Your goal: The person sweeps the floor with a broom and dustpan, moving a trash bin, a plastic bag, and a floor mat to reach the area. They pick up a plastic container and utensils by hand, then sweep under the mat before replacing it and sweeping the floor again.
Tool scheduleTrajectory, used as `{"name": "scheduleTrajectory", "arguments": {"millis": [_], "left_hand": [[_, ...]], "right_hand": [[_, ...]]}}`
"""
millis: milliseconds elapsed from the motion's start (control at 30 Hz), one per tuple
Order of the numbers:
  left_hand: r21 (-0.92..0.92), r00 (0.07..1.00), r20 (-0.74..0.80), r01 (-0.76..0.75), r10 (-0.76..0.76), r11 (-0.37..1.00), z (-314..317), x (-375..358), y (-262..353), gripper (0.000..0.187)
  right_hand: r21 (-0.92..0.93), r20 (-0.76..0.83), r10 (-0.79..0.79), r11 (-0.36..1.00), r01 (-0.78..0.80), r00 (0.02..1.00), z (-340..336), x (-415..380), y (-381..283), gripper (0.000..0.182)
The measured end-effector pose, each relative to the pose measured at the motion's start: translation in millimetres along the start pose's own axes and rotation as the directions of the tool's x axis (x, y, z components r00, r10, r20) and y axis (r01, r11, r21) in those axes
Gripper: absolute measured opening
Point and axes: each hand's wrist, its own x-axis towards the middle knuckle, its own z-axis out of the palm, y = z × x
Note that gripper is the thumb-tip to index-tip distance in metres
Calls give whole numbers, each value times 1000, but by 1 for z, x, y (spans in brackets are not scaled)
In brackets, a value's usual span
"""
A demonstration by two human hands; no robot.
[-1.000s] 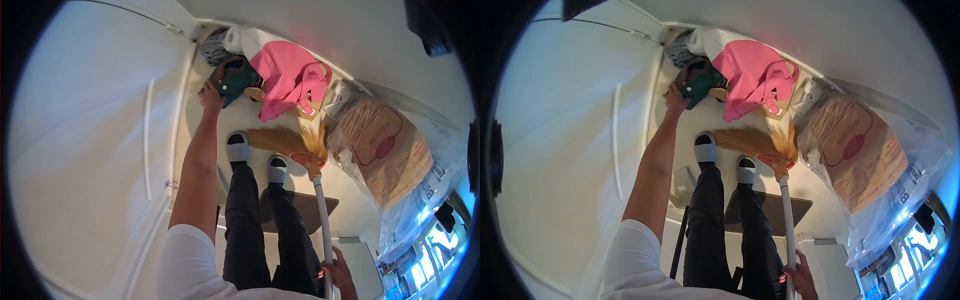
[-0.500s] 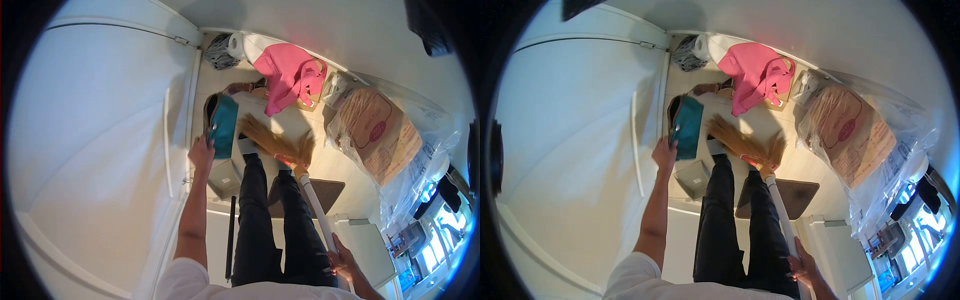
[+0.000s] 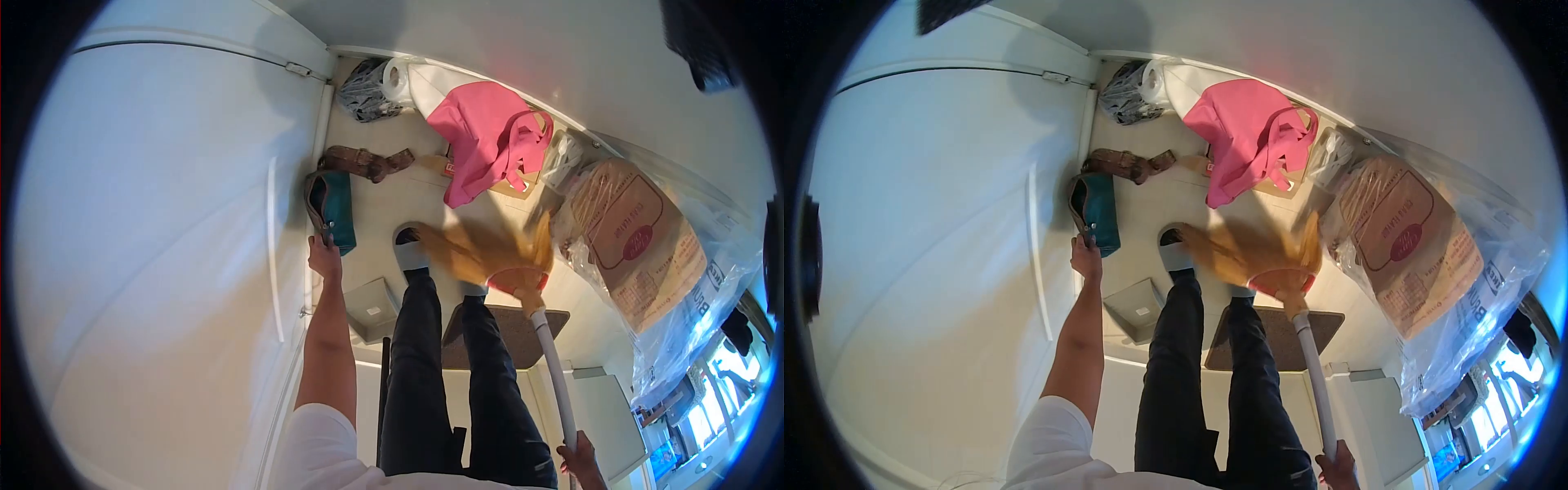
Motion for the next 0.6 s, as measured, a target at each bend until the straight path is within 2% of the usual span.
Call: {"name": "scheduleTrajectory", "arguments": {"millis": [67, 100, 133, 167, 233, 267, 300, 333, 367, 400, 467, 533, 567, 600], "left_hand": [[5, 998, 69, -6, 5, 1000, 20, 1, -6, 25], [124, 983, 178, 28, -50, 992, 25, -1, -9, 31], [242, 955, 273, 48, -115, 969, 30, 2, -10, 36], [298, 903, 365, 117, -227, 947, 29, 11, -4, 48], [389, 968, 200, 62, -150, 919, 5, 30, 45, 54], [190, 990, 131, -76, 51, 979, -13, 49, 72, 57], [-3, 971, 26, -236, 236, 972, -27, 70, 102, 60], [-203, 960, 11, -271, 279, 941, -30, 94, 136, 64], [-224, 891, -113, -454, 440, 862, -23, 122, 163, 65], [-332, 836, -175, -548, 520, 768, -13, 146, 188, 66], [-406, 717, -72, -656, 693, 636, 2, 190, 237, 70], [-456, 717, 90, -587, 691, 669, 25, 206, 272, 67], [-460, 714, 99, -585, 693, 668, 45, 209, 283, 67], [-424, 675, 60, -650, 736, 631, 69, 208, 288, 62]], "right_hand": [[-61, -14, 63, 996, -64, 998, -1, 5, 2, 14], [-65, -40, 131, 989, -133, 991, 7, -2, -18, 14], [43, -8, 177, 983, -177, 984, 12, 1, -6, 15], [67, 25, 184, 980, -186, 983, 16, 6, 3, 14], [94, 62, 184, 978, -189, 981, 19, 12, 12, 13], [82, 91, 91, 992, -99, 992, 21, 16, 13, 17], [73, 119, 2, 997, -11, 993, 22, 20, 13, 23], [77, 121, 1, 997, -10, 993, 22, 22, -1, 23], [103, 146, 78, 990, -94, 986, 23, 23, -24, 21], [127, 173, 154, 976, -178, 973, 25, 24, -38, 19], [185, 166, 115, 972, -145, 980, 31, 28, -41, 19], [232, 157, 81, 966, -117, 984, 34, 32, -49, 19], [221, 148, 111, 965, -143, 983, 35, 32, -57, 19], [211, 142, 144, 962, -172, 979, 36, 30, -61, 19]]}}
